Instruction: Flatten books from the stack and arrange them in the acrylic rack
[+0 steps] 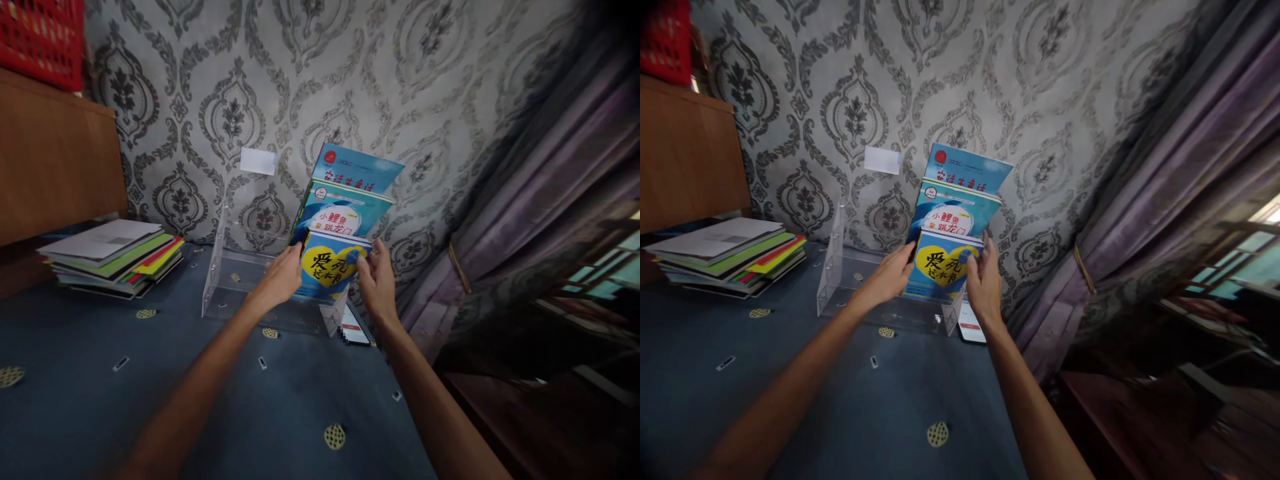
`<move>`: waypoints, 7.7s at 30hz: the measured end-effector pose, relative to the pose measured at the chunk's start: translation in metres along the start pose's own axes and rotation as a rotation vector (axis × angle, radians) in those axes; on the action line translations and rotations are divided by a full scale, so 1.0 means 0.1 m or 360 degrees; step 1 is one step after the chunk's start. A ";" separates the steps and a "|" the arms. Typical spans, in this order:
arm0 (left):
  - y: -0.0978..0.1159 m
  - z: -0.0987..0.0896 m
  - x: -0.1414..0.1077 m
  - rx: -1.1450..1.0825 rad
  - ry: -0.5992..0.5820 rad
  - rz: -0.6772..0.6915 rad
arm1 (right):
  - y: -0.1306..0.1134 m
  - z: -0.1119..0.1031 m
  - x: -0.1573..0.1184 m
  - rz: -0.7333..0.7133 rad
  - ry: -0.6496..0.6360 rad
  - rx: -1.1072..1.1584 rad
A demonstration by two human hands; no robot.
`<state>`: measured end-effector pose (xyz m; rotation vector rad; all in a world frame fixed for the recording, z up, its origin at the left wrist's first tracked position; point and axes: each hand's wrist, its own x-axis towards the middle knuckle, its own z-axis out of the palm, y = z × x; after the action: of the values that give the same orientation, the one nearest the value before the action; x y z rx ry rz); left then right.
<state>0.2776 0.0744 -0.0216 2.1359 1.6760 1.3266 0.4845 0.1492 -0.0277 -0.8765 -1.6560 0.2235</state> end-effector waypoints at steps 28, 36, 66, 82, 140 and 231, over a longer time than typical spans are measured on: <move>-0.32 0.20 -0.36 0.0311 -0.0180 -0.0048 | 0.45 0.24 -1.53 0.0263 -0.0079 -0.0030; -0.35 0.21 -0.32 0.0238 -0.0197 -0.0087 | 0.46 0.26 -1.53 0.0141 -0.0079 -0.0038; -1.78 -2.49 -1.61 0.1504 -0.0316 -0.0943 | 0.52 0.30 -1.48 -0.0039 -0.0066 -0.0111; -1.43 -2.46 -1.66 0.1805 -0.0329 -0.0686 | 0.47 0.30 -1.48 -0.0018 -0.0048 -0.0144; -0.10 -0.29 -1.99 0.0761 -0.1051 -0.0332 | -0.92 0.33 -2.27 -0.0523 -0.1432 -0.0092; -0.75 -0.34 -1.78 0.0856 -0.0981 0.0107 | -0.91 0.49 -2.20 -0.0955 -0.1882 -0.0112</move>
<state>0.1988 -0.0590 -0.1417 2.5163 1.8009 0.1476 0.4081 -0.0418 -0.1568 -0.1935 -2.9478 0.2840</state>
